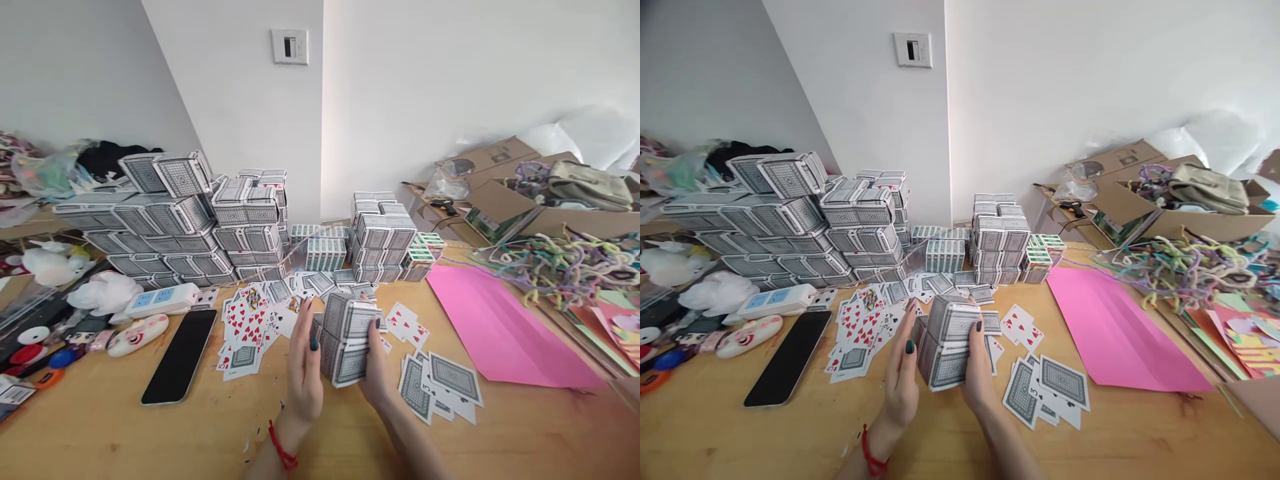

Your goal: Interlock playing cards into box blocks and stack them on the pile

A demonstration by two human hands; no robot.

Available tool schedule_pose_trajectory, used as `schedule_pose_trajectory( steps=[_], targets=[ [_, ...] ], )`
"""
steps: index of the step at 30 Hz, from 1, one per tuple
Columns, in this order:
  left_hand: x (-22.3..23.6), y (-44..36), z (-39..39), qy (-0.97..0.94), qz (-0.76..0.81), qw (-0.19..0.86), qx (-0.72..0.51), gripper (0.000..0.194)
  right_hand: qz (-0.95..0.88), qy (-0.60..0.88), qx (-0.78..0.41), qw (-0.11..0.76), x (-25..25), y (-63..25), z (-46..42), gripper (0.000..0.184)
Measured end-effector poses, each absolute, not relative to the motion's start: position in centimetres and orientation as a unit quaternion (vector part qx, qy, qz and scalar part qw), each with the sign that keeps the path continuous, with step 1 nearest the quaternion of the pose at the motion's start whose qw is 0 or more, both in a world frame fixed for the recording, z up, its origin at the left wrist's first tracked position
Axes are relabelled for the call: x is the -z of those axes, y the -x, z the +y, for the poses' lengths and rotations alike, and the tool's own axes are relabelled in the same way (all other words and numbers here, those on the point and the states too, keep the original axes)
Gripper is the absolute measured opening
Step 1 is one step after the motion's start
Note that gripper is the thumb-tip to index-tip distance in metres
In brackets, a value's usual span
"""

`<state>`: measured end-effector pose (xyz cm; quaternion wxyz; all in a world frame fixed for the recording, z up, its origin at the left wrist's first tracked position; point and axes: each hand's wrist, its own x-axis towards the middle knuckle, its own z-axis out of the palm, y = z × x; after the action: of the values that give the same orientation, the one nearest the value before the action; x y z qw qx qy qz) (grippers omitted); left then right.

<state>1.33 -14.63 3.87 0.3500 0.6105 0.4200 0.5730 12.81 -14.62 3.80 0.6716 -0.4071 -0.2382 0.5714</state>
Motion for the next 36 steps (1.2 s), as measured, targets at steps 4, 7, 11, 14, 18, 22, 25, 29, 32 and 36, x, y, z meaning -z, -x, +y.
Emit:
schedule_pose_trajectory(
  steps=[4, 7, 11, 14, 18, 22, 25, 29, 32, 36],
  targets=[
    [-3.4, -0.6, -13.4, -0.503, 0.505, 0.387, -0.585, 0.048, -0.186, 0.375, -0.652, 0.632, -3.8, -13.9, -13.9, 0.059],
    [-3.4, -0.2, -12.7, -0.401, 0.486, 0.53, -0.567, 0.047, -0.206, 0.377, -0.669, 0.606, -3.6, -14.5, -13.7, 0.066],
    [-4.1, 0.0, -12.4, -0.329, 0.427, 0.662, -0.521, 0.04, -0.177, 0.434, -0.634, 0.615, -3.0, -14.8, -13.4, 0.061],
    [-4.6, 0.0, -12.3, -0.299, 0.442, 0.666, -0.522, 0.036, -0.17, 0.448, -0.627, 0.615, -3.1, -14.6, -13.4, 0.057],
    [-4.6, 0.1, -12.1, -0.272, 0.494, 0.627, -0.538, 0.035, -0.222, 0.417, -0.655, 0.589, -3.8, -14.4, -13.6, 0.05],
    [-4.3, 0.2, -12.0, -0.265, 0.513, 0.586, -0.568, 0.038, -0.265, 0.401, -0.682, 0.552, -4.4, -14.2, -13.8, 0.044],
    [-4.4, 0.3, -12.0, -0.259, 0.513, 0.58, -0.577, 0.041, -0.278, 0.394, -0.686, 0.545, -4.6, -14.1, -13.9, 0.041],
    [-4.5, 0.6, -12.0, -0.271, 0.469, 0.626, -0.561, 0.033, -0.291, 0.386, -0.68, 0.552, -4.4, -14.1, -13.8, 0.04],
    [-4.5, 0.9, -11.9, -0.282, 0.439, 0.651, -0.551, 0.028, -0.307, 0.388, -0.674, 0.549, -4.1, -14.1, -13.8, 0.041],
    [-4.4, 1.2, -11.8, -0.278, 0.436, 0.653, -0.553, 0.031, -0.33, 0.403, -0.662, 0.539, -3.7, -14.0, -13.7, 0.042]
  ],
)
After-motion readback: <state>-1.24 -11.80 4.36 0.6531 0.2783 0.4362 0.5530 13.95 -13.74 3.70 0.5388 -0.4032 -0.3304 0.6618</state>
